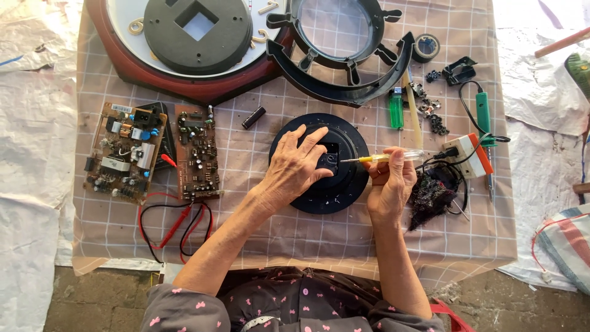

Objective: Testing electrical components of a clock mechanism and circuit boards using a digital multimeter.

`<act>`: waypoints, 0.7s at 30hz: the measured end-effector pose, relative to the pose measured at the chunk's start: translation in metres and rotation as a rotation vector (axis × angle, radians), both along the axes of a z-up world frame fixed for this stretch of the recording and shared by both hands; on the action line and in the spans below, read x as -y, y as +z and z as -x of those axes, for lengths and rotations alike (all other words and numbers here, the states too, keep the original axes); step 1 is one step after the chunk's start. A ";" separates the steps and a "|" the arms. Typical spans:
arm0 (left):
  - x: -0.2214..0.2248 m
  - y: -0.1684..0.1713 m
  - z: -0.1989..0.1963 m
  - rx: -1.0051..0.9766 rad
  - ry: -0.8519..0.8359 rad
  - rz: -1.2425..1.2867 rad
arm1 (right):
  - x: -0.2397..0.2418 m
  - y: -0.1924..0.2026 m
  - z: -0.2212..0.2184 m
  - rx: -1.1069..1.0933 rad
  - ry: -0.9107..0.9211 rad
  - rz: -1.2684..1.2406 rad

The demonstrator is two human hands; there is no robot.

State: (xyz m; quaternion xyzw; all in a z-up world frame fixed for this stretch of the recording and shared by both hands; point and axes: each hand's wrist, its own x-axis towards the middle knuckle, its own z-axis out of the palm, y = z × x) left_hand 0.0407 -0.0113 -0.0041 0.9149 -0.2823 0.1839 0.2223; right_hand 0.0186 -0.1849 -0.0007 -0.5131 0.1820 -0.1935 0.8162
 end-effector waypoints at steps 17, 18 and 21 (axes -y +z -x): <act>-0.001 -0.001 -0.002 -0.029 -0.011 0.048 | 0.002 0.001 0.000 -0.023 -0.003 -0.039; -0.001 0.000 -0.002 -0.029 -0.011 0.049 | 0.002 0.001 -0.001 -0.022 -0.003 -0.040; -0.001 -0.001 -0.002 -0.029 -0.010 0.049 | -0.001 0.003 0.000 -0.021 -0.010 -0.037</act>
